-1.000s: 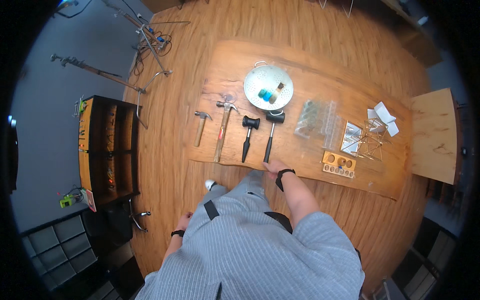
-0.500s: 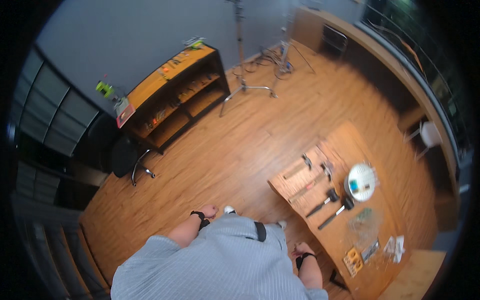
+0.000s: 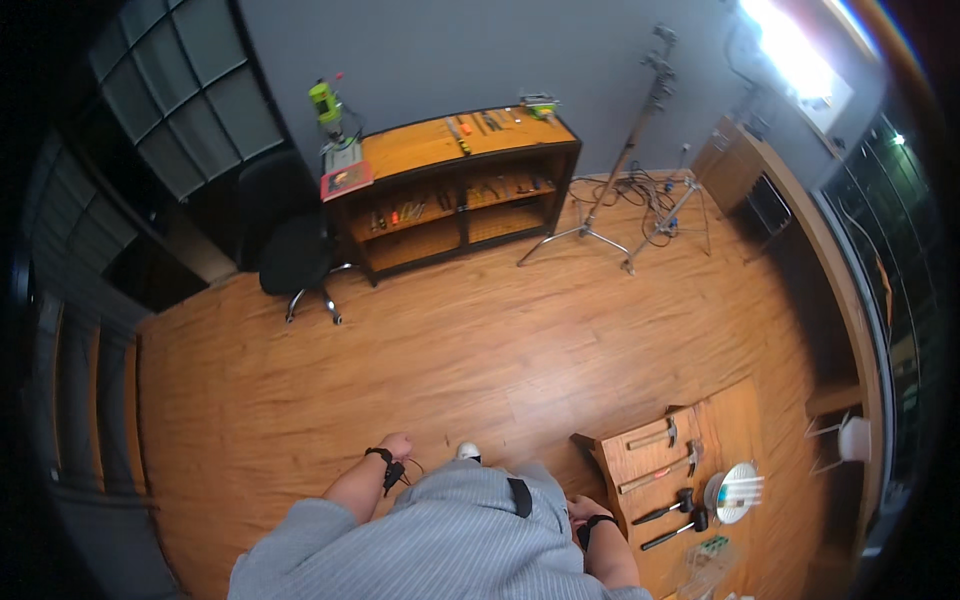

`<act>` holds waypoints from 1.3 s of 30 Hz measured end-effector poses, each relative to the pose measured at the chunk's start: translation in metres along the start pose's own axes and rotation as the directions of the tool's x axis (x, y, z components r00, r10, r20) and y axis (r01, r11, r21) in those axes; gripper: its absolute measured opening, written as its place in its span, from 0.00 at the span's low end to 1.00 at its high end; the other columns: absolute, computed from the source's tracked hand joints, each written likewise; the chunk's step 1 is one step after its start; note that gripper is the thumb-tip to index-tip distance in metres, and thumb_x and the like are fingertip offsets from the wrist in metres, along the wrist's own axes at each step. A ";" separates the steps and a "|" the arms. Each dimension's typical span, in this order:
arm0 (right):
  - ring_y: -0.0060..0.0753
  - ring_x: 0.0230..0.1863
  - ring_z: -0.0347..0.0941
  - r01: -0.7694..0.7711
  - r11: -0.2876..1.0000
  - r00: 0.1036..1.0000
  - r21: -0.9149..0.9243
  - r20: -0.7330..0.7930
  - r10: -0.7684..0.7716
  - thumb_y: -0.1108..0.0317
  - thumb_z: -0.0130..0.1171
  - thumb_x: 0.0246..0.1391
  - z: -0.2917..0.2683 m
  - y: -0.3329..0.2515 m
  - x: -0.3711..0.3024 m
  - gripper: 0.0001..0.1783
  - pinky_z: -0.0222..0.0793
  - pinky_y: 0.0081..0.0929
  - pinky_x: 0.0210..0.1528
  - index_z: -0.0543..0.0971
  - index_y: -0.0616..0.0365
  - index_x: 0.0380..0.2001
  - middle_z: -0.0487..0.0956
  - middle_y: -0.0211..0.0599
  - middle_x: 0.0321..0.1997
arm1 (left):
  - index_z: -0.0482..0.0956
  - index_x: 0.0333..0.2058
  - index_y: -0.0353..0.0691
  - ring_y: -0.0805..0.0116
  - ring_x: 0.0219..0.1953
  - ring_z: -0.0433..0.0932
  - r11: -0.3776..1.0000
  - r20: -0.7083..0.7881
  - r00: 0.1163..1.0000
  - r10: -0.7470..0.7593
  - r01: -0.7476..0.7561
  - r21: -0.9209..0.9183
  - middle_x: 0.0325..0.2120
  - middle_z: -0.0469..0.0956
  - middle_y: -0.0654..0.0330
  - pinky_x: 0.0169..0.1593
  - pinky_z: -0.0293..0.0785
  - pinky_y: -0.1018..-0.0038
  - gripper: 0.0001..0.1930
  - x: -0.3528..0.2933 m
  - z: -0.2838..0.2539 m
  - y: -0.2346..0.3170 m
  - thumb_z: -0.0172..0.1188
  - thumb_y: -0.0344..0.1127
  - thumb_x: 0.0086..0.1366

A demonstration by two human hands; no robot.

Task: Organize various hand tools by moving them from a workbench to a central table.

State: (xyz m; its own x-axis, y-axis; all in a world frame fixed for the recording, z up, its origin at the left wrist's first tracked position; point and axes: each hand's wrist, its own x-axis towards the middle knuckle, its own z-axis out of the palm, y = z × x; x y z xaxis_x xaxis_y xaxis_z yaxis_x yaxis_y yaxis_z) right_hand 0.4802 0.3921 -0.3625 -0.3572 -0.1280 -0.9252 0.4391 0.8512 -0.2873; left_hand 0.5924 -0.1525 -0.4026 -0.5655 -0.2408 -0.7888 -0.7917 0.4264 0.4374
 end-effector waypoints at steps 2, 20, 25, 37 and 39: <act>0.24 0.22 0.72 0.022 0.997 0.993 -0.079 0.118 -0.012 0.48 0.58 0.58 -0.012 -0.023 0.020 0.29 0.64 0.25 0.20 0.76 0.67 0.47 0.79 0.39 0.26 | 0.81 0.30 0.34 0.64 0.22 0.78 0.995 -0.029 0.999 -0.030 0.027 -0.099 0.19 0.79 0.53 0.26 0.73 0.69 0.10 -0.010 0.005 -0.032 0.53 0.32 0.55; 0.43 0.39 0.81 0.410 0.174 0.904 -0.895 0.374 -0.207 0.37 0.62 0.46 -0.090 -0.378 0.159 0.32 0.75 0.38 0.43 0.83 0.60 0.33 0.84 0.45 0.34 | 0.81 0.43 0.37 0.51 0.44 0.82 0.970 0.092 0.982 -0.163 0.143 0.196 0.43 0.81 0.44 0.43 0.78 0.60 0.18 -0.125 0.100 -0.116 0.51 0.43 0.63; 0.52 0.48 0.78 0.477 0.180 0.863 -0.860 0.419 -0.282 0.31 0.64 0.40 -0.137 -0.426 0.197 0.39 0.73 0.42 0.48 0.83 0.60 0.38 0.83 0.50 0.43 | 0.80 0.45 0.37 0.49 0.45 0.82 0.992 0.026 0.997 -0.079 0.076 0.105 0.44 0.80 0.43 0.45 0.77 0.59 0.19 -0.062 0.007 -0.025 0.51 0.44 0.63; 0.42 0.36 0.81 0.461 0.623 0.875 -0.632 0.440 -0.201 0.31 0.53 0.48 -0.199 -0.426 0.232 0.38 0.74 0.41 0.43 0.83 0.60 0.30 0.84 0.44 0.31 | 0.74 0.53 0.39 0.54 0.49 0.79 0.998 -0.047 0.999 -0.021 0.018 -0.063 0.46 0.80 0.45 0.49 0.74 0.63 0.25 0.052 -0.168 0.134 0.61 0.48 0.61; 0.39 0.36 0.81 0.379 0.714 0.905 -0.588 0.398 -0.153 0.30 0.53 0.49 -0.204 -0.433 0.214 0.38 0.74 0.39 0.42 0.83 0.61 0.31 0.84 0.42 0.31 | 0.73 0.53 0.37 0.55 0.48 0.79 0.990 -0.048 0.997 -0.068 0.061 -0.130 0.45 0.80 0.47 0.50 0.73 0.64 0.27 0.050 -0.169 0.126 0.63 0.48 0.60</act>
State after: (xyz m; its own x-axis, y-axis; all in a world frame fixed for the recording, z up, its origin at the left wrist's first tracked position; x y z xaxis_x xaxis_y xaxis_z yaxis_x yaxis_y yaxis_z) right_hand 0.0450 0.0997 -0.3858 -0.0618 -0.4483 -0.8918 -0.3069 0.8587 -0.4104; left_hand 0.4251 -0.2582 -0.3134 -0.5211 -0.3102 -0.7951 -0.8479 0.2945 0.4408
